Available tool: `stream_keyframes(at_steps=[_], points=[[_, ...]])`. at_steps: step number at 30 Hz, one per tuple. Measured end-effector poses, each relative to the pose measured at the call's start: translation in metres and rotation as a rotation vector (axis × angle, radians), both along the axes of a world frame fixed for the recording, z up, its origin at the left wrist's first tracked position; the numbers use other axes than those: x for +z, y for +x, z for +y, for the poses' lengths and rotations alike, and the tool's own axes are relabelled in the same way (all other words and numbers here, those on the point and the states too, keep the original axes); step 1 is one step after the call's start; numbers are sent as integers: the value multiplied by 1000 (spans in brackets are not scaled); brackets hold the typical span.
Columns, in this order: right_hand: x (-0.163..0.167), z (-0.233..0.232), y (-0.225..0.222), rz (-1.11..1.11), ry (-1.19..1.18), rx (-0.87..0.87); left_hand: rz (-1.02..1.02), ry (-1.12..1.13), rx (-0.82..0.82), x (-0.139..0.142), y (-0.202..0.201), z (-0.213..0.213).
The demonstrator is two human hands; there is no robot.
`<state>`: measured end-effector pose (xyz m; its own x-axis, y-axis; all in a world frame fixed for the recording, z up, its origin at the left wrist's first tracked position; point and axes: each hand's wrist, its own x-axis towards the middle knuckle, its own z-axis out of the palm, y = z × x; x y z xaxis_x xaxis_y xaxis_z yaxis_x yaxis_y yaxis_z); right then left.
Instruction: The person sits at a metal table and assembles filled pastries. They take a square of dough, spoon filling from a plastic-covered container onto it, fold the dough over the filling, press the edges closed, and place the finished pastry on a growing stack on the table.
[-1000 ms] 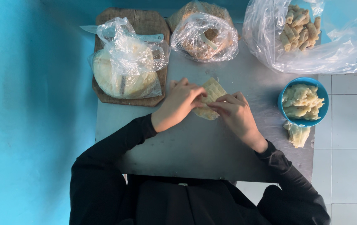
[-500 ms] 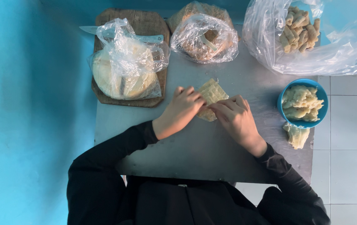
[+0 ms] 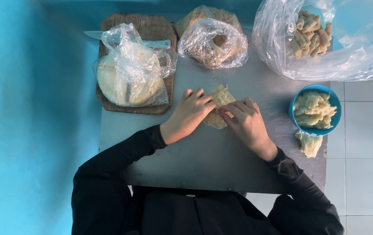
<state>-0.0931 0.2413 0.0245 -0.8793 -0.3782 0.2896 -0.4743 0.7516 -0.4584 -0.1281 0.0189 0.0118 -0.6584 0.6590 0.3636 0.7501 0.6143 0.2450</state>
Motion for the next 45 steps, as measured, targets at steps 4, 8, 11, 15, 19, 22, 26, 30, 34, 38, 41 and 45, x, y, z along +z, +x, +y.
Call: stream_keyframes(at_steps=[4, 8, 11, 15, 19, 22, 26, 30, 34, 38, 41, 45], points=[[-1, 0, -1, 57, 7, 14, 17, -6, -25, -2, 1, -3], [-3, 0, -1, 79, -8, 17, 18, -69, -28, -3, 5, -3], [-2, 1, -1, 92, -7, 11, 47, -24, -17, -6, 3, -2], [1, 3, 0, 88, 3, 12, 15, 50, -4, -9, -1, -1], [1, 0, 1, 134, 7, 32, -33, 70, -9, -7, -3, -3], [0, 2, 1, 120, 25, 20, -8, 83, -17, -3, -3, -4], [-5, 2, 0, 106, 15, 10, 15, 106, -29, -4, -3, -5], [-5, 3, 1, 97, 10, 1, 56, 99, -14, -9, -3, -4], [-3, 0, -1, 115, 9, 8, 20, 94, -16, -10, -5, -6], [2, -2, -2, 132, 23, 17, -41, 132, -16, -2, -6, -6], [2, -4, -5, 164, 43, 7, -52, 216, 14, 6, -1, -8], [2, -1, -9, 140, 52, -49, -100, 292, 74, 13, 16, -13]])
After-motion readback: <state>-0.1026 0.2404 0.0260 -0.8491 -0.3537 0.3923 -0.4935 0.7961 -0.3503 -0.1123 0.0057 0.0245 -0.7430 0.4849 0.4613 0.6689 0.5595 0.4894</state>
